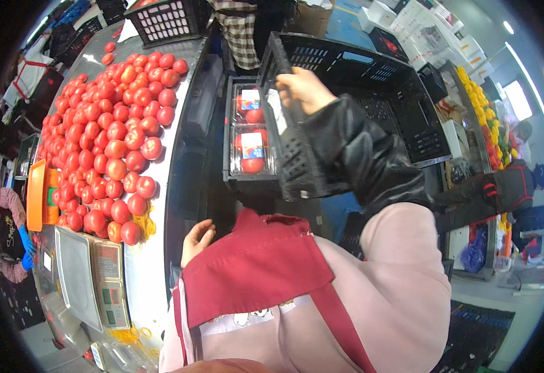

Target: The person selects tomatoes from a bulk display, places them on a digital scale, and then transfers them into clear plastic containers. The person seals the containers and stacks them on the counter. The process is repeated multiple times throughout the clip.

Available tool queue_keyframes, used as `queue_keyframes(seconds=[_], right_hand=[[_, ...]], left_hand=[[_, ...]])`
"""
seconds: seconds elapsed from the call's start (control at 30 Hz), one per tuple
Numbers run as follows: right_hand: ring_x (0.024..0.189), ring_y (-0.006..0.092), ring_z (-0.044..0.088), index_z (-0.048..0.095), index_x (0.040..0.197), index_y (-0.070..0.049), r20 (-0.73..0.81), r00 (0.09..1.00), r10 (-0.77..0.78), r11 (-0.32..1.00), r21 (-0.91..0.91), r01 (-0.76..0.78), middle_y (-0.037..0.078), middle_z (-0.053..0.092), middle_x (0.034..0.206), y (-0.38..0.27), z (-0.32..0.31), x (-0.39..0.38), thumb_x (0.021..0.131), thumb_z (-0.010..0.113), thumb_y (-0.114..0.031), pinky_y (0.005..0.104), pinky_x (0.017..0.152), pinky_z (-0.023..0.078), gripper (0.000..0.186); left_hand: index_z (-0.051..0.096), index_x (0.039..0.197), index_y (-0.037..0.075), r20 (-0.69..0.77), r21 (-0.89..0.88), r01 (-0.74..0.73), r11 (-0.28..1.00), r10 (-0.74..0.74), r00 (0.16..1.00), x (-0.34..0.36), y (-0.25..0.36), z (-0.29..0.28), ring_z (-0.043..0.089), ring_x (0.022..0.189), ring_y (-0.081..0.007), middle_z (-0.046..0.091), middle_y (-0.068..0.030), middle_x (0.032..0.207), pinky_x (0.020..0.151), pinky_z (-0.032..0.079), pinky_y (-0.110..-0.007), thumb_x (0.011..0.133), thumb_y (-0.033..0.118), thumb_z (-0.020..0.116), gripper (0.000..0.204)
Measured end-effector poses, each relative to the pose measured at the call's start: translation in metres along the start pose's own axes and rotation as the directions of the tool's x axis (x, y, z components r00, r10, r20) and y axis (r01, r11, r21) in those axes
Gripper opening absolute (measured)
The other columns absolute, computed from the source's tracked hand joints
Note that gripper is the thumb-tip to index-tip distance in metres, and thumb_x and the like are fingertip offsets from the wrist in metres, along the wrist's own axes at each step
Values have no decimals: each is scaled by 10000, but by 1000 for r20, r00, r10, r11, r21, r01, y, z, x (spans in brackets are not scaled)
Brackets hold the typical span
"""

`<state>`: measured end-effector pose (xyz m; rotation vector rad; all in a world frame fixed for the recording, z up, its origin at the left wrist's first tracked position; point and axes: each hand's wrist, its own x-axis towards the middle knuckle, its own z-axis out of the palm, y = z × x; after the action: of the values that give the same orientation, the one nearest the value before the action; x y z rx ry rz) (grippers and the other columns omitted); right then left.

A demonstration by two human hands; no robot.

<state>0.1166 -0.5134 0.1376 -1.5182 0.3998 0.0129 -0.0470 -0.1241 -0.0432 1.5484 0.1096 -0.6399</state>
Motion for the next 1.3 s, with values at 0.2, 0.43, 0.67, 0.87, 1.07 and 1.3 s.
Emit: queue_keyframes(seconds=[0.2, 0.43, 0.67, 0.87, 1.07, 1.3], right_hand=[[724, 159, 623, 570, 1124, 45, 372, 926, -71, 799, -534, 276, 110, 642, 879, 5, 84, 62, 874, 707, -284, 295, 593, 510, 435], [1109, 187, 628, 544, 1343, 1, 353, 861, -367, 534, -677, 506, 156, 668, 1220, -61, -49, -83, 947, 622, -131, 306, 960, 503, 424], [1004, 287, 627, 676, 1142, -29, 87, 880, -467, 170, -968, 186, 141, 691, 1059, 72, -206, -181, 861, 714, -344, 386, 929, 467, 424], [942, 268, 613, 711, 916, -104, 22, 689, -725, 121, -980, 159, 53, 674, 890, 96, -178, -174, 819, 740, -411, 397, 906, 425, 323], [1046, 274, 612, 697, 1067, -78, 39, 615, -788, 149, -956, 252, 73, 681, 1064, 107, -185, -179, 859, 702, -394, 403, 955, 436, 379], [861, 182, 663, 641, 1137, -22, -798, -85, -597, 773, -600, 205, 120, 677, 986, 202, -244, -196, 983, 575, -214, 296, 747, 523, 255]], left_hand=[[568, 1323, 8, -76, 68, 59, 996, -54, 996, -7, 5, 4, 588, 1204, -231, 641, -141, 1243, 1027, 447, -324, 966, 87, 603, 368], [444, 1416, 6, -68, 128, -506, 853, 517, 853, 13, 68, 16, 475, 1289, -265, 480, -149, 1396, 1085, 373, -369, 908, 51, 643, 548], [652, 1159, 59, 542, 613, -790, 0, 727, 422, 52, 159, 79, 439, 1315, -412, 568, -157, 1294, 1093, 346, -511, 712, 257, 831, 521], [684, 1030, 43, 561, 606, -795, -34, 726, 397, 106, 171, 58, 394, 1376, -419, 579, -159, 1315, 1116, 336, -492, 726, 113, 813, 338], [680, 1031, 38, 588, 584, -810, -53, 715, 378, 126, 174, 52, 362, 1405, -421, 556, -167, 1362, 1131, 309, -513, 765, 125, 790, 300], [679, 1035, 38, 609, 585, -804, -106, 711, 350, 128, 173, 44, 420, 1361, -441, 573, -185, 1346, 1093, 359, -520, 746, 124, 795, 323]])
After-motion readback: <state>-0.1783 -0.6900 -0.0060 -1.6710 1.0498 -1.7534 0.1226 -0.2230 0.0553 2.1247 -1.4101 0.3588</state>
